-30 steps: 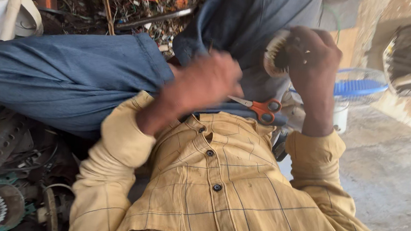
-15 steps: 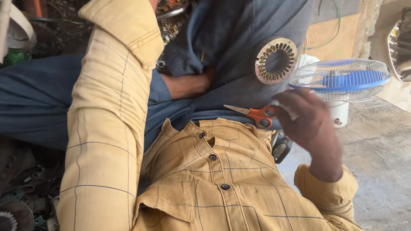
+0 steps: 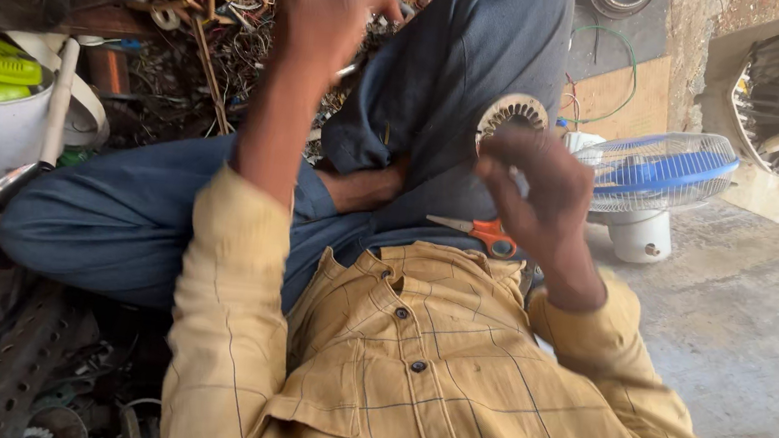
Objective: The person sits on the floor and repairs a small electrical motor stator. They use scissors to cut and insert small pieces of insulating material into the stator slots, repeating the process for multiple slots.
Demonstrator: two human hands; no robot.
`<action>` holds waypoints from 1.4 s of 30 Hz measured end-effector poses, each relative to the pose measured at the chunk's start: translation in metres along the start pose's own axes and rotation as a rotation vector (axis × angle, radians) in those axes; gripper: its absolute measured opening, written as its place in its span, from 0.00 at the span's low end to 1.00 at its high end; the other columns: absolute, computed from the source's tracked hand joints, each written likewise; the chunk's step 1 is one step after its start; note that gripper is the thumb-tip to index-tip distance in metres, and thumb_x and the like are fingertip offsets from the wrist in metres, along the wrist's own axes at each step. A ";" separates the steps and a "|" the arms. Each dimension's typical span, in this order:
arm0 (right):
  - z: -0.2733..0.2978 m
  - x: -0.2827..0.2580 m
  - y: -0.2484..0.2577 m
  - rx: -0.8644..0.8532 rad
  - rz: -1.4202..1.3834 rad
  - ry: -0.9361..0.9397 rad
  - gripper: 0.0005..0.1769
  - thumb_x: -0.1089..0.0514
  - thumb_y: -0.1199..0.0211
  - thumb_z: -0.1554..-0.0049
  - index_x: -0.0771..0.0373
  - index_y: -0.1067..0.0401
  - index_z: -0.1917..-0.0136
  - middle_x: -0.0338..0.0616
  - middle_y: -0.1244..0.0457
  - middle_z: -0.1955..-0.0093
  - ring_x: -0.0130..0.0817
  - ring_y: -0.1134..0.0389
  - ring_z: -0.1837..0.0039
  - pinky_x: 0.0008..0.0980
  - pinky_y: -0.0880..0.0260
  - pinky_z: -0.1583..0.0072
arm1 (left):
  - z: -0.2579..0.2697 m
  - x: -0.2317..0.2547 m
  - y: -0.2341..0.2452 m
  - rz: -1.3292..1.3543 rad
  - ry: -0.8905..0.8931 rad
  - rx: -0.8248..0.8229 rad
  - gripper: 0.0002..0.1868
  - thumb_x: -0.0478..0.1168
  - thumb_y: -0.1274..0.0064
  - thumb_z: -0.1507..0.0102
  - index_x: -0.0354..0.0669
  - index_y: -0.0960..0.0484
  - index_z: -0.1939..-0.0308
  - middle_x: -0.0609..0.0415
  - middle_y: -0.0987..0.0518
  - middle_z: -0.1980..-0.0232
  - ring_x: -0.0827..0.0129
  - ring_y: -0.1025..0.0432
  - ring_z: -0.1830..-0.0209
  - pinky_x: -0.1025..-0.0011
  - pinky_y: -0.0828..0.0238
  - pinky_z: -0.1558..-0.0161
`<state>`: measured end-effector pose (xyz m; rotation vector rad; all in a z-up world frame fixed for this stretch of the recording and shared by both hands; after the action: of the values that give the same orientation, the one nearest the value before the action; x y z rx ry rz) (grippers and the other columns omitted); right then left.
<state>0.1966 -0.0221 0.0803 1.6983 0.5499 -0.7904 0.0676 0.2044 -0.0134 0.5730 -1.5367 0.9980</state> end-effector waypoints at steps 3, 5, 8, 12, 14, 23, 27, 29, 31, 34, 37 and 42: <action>-0.010 -0.001 -0.015 0.056 -0.530 -0.167 0.12 0.65 0.33 0.35 0.67 0.27 0.38 0.45 0.29 0.46 0.31 0.28 0.47 0.28 0.27 0.43 | 0.078 0.048 -0.031 -0.102 -0.083 -0.118 0.09 0.36 0.42 0.29 0.33 0.17 0.49 0.51 0.16 0.60 0.74 0.21 0.67 0.78 0.22 0.66; -0.009 -0.002 -0.019 0.046 -0.781 -0.245 0.11 0.65 0.36 0.33 0.69 0.27 0.38 0.44 0.29 0.47 0.27 0.29 0.48 0.25 0.26 0.44 | 0.112 0.076 -0.047 -0.206 -0.142 -0.143 0.07 0.33 0.42 0.29 0.33 0.17 0.48 0.51 0.17 0.56 0.75 0.22 0.64 0.79 0.22 0.61; -0.004 -0.007 -0.023 0.011 -0.771 -0.224 0.07 0.66 0.35 0.33 0.72 0.24 0.42 0.43 0.30 0.53 0.26 0.29 0.53 0.24 0.26 0.49 | 0.135 0.097 -0.058 -0.230 -0.170 -0.106 0.05 0.30 0.41 0.30 0.34 0.17 0.50 0.52 0.16 0.55 0.74 0.19 0.59 0.79 0.19 0.57; 0.015 -0.012 -0.023 0.046 -0.800 -0.199 0.08 0.68 0.35 0.35 0.72 0.25 0.43 0.43 0.31 0.53 0.25 0.30 0.54 0.23 0.28 0.51 | 0.152 0.100 -0.062 -0.208 -0.119 -0.099 0.04 0.29 0.41 0.32 0.33 0.17 0.53 0.53 0.15 0.59 0.78 0.20 0.61 0.79 0.20 0.58; 0.019 -0.014 -0.020 0.037 -0.811 -0.161 0.07 0.68 0.36 0.35 0.71 0.26 0.43 0.43 0.31 0.54 0.24 0.31 0.54 0.22 0.28 0.52 | 0.154 0.102 -0.065 -0.233 -0.122 -0.116 0.04 0.29 0.41 0.33 0.33 0.17 0.54 0.53 0.15 0.61 0.79 0.20 0.62 0.80 0.21 0.59; 0.022 -0.017 -0.027 -0.068 -0.776 -0.150 0.05 0.66 0.38 0.36 0.70 0.25 0.48 0.42 0.31 0.58 0.24 0.29 0.59 0.24 0.27 0.58 | 0.170 0.132 -0.074 -0.596 -0.386 -0.074 0.06 0.28 0.39 0.39 0.37 0.18 0.60 0.50 0.19 0.67 0.67 0.21 0.69 0.74 0.26 0.67; 0.024 -0.017 -0.028 -0.114 -0.874 -0.242 0.06 0.65 0.38 0.37 0.71 0.24 0.48 0.42 0.30 0.59 0.25 0.28 0.60 0.25 0.24 0.57 | 0.174 0.128 -0.075 -0.578 -0.441 -0.076 0.06 0.29 0.39 0.39 0.38 0.18 0.60 0.51 0.18 0.65 0.68 0.21 0.68 0.74 0.25 0.66; 0.026 -0.018 -0.027 -0.105 -0.851 -0.258 0.06 0.65 0.39 0.37 0.70 0.25 0.48 0.42 0.30 0.60 0.25 0.28 0.59 0.25 0.23 0.56 | 0.174 0.120 -0.072 -0.499 -0.385 -0.077 0.05 0.29 0.39 0.39 0.38 0.16 0.59 0.52 0.17 0.65 0.73 0.21 0.68 0.76 0.24 0.67; 0.028 -0.022 -0.024 -0.071 -0.792 -0.241 0.06 0.65 0.39 0.37 0.70 0.25 0.47 0.42 0.30 0.60 0.24 0.27 0.59 0.24 0.23 0.56 | 0.171 0.108 -0.066 -0.396 -0.256 -0.088 0.05 0.31 0.37 0.39 0.38 0.14 0.60 0.55 0.16 0.65 0.79 0.22 0.71 0.79 0.25 0.69; 0.028 -0.029 -0.021 -0.016 -0.735 -0.136 0.05 0.68 0.39 0.37 0.70 0.25 0.47 0.42 0.30 0.60 0.24 0.28 0.58 0.24 0.24 0.56 | 0.169 0.092 -0.061 -0.251 -0.091 -0.096 0.03 0.32 0.37 0.37 0.37 0.12 0.60 0.57 0.17 0.68 0.84 0.26 0.72 0.83 0.29 0.69; 0.029 -0.033 -0.020 -0.001 -0.705 -0.082 0.05 0.69 0.40 0.37 0.70 0.25 0.48 0.42 0.30 0.60 0.23 0.28 0.59 0.23 0.25 0.57 | 0.170 0.090 -0.059 -0.216 -0.070 -0.108 0.04 0.33 0.37 0.37 0.37 0.13 0.59 0.57 0.17 0.68 0.84 0.27 0.72 0.84 0.30 0.69; 0.028 -0.040 -0.018 0.015 -0.606 -0.003 0.05 0.69 0.40 0.37 0.69 0.26 0.48 0.41 0.31 0.60 0.22 0.28 0.59 0.22 0.25 0.57 | 0.172 0.104 -0.060 -0.398 -0.222 -0.110 0.04 0.33 0.37 0.37 0.37 0.13 0.60 0.56 0.16 0.66 0.83 0.26 0.72 0.82 0.30 0.70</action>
<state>0.1511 -0.0425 0.0949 1.5520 1.0847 -1.2230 -0.0001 0.0463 0.1065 0.8935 -1.5780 0.5562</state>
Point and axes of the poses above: each hand's wrist, its own z-axis away from the middle knuckle, its own y-axis out of the back of the hand, x = y × z, the point moved 5 cm from there along -z, towards the middle knuckle
